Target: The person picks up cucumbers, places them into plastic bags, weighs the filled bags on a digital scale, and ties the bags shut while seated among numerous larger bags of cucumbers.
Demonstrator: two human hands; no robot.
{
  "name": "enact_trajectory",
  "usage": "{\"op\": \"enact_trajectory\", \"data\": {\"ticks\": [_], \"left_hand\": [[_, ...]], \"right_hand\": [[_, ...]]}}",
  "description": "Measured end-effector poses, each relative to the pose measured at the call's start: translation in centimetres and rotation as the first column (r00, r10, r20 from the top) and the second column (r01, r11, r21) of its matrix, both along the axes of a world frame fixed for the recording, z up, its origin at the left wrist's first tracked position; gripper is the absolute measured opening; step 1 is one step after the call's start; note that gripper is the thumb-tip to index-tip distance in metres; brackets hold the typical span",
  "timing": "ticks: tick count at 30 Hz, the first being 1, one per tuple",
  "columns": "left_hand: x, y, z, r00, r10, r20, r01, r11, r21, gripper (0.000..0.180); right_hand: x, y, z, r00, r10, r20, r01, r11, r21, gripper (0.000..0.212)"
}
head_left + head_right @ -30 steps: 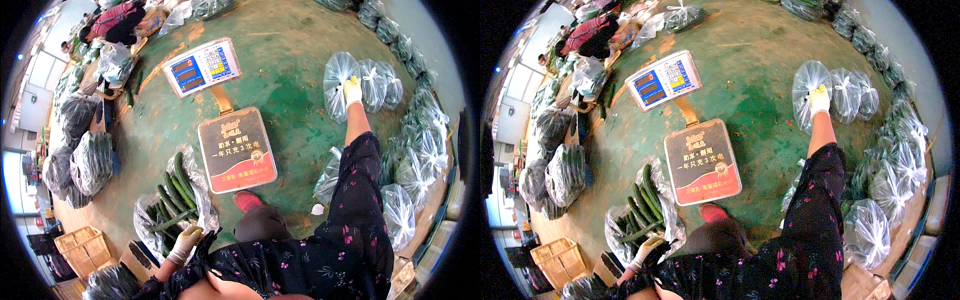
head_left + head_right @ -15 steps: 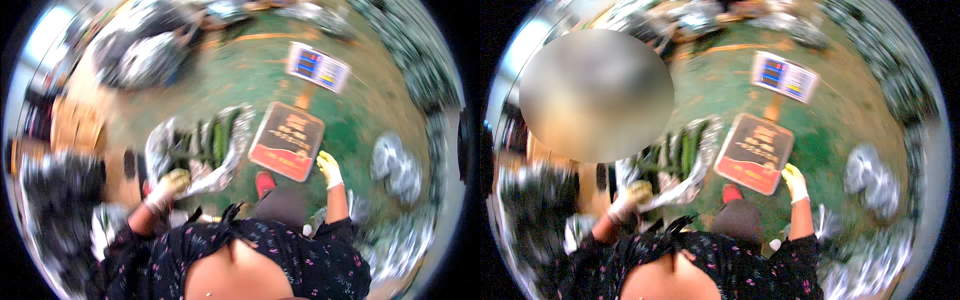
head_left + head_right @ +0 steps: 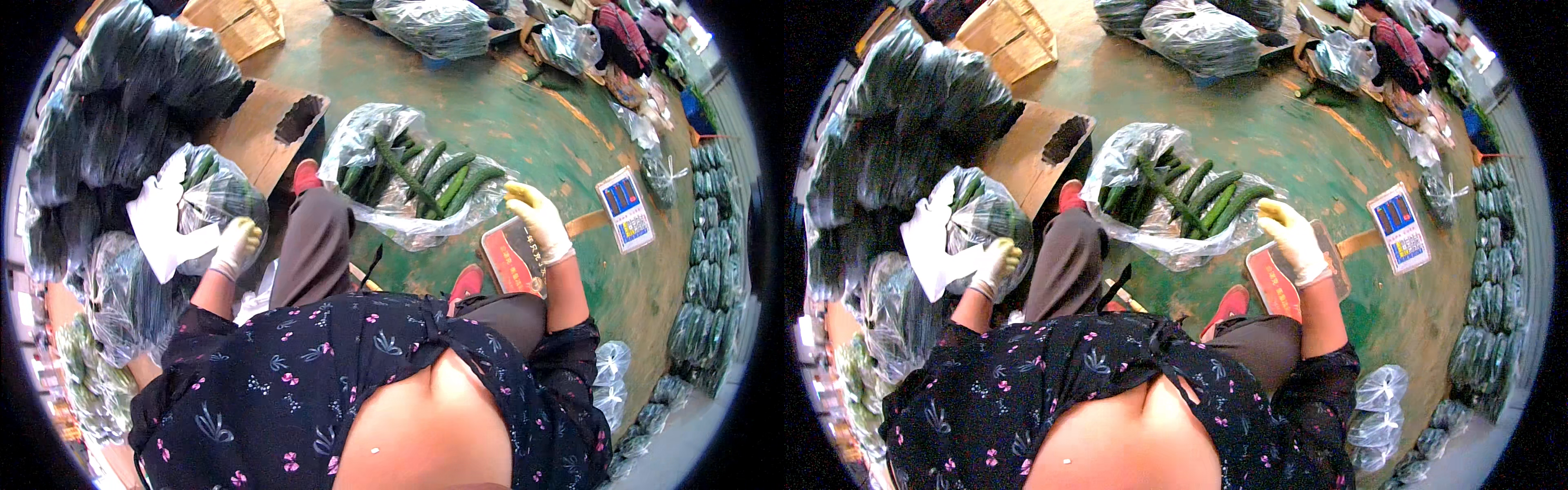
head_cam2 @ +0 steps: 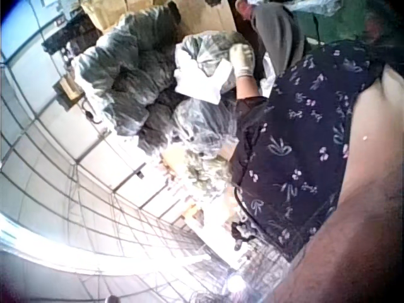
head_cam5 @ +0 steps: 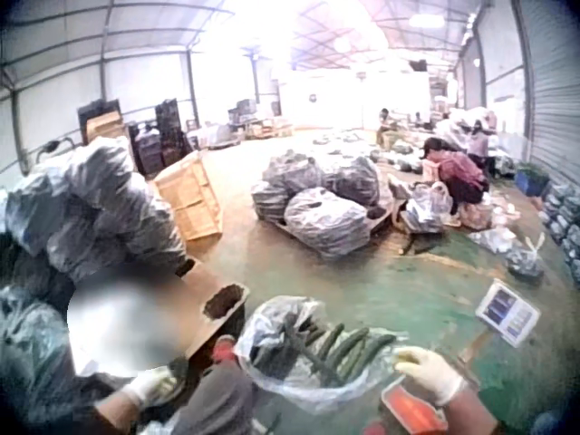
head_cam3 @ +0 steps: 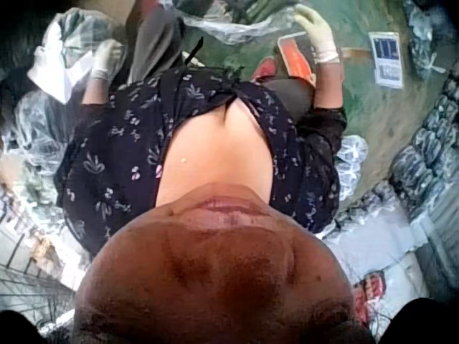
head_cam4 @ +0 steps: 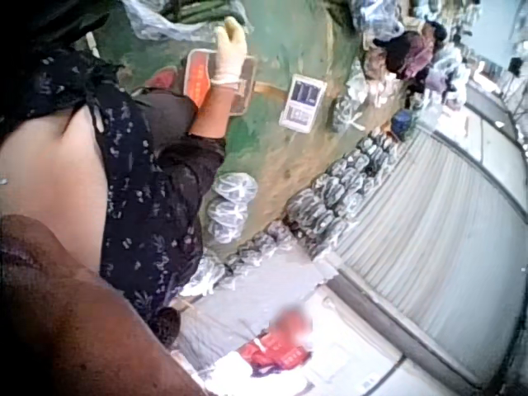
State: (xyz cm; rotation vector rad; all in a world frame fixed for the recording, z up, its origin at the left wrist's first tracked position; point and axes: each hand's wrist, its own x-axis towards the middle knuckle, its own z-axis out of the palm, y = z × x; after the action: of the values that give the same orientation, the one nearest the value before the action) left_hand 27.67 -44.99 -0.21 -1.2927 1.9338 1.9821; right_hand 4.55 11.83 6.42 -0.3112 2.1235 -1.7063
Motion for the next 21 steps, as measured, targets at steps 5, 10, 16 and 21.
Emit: {"op": "enact_trajectory", "data": {"ticks": [5, 10, 16, 21], "left_hand": [[6.3, -0.3, -11.2, 0.956, -0.073, 0.286, 0.097, 0.993, -0.072, 0.013], [8.9, -1.0, -18.1, 0.897, -0.071, 0.437, 0.157, 0.974, -0.164, 0.032], [9.2, 1.9, -17.2, 0.809, -0.476, 0.346, 0.588, 0.676, -0.445, 0.045], [14.3, 4.7, -18.5, 0.845, -0.221, 0.487, 0.403, 0.862, -0.308, 0.044]], "right_hand": [[2.9, -5.9, -1.0, 0.958, 0.281, 0.056, -0.285, 0.92, 0.268, 0.04], [5.5, -8.2, -0.5, 0.903, 0.377, 0.205, -0.423, 0.708, 0.565, 0.048], [8.3, -7.3, -5.0, 0.934, 0.233, 0.269, -0.343, 0.796, 0.498, 0.044], [9.1, -4.7, -10.6, 0.841, 0.189, 0.506, -0.445, 0.774, 0.45, 0.041]]}}
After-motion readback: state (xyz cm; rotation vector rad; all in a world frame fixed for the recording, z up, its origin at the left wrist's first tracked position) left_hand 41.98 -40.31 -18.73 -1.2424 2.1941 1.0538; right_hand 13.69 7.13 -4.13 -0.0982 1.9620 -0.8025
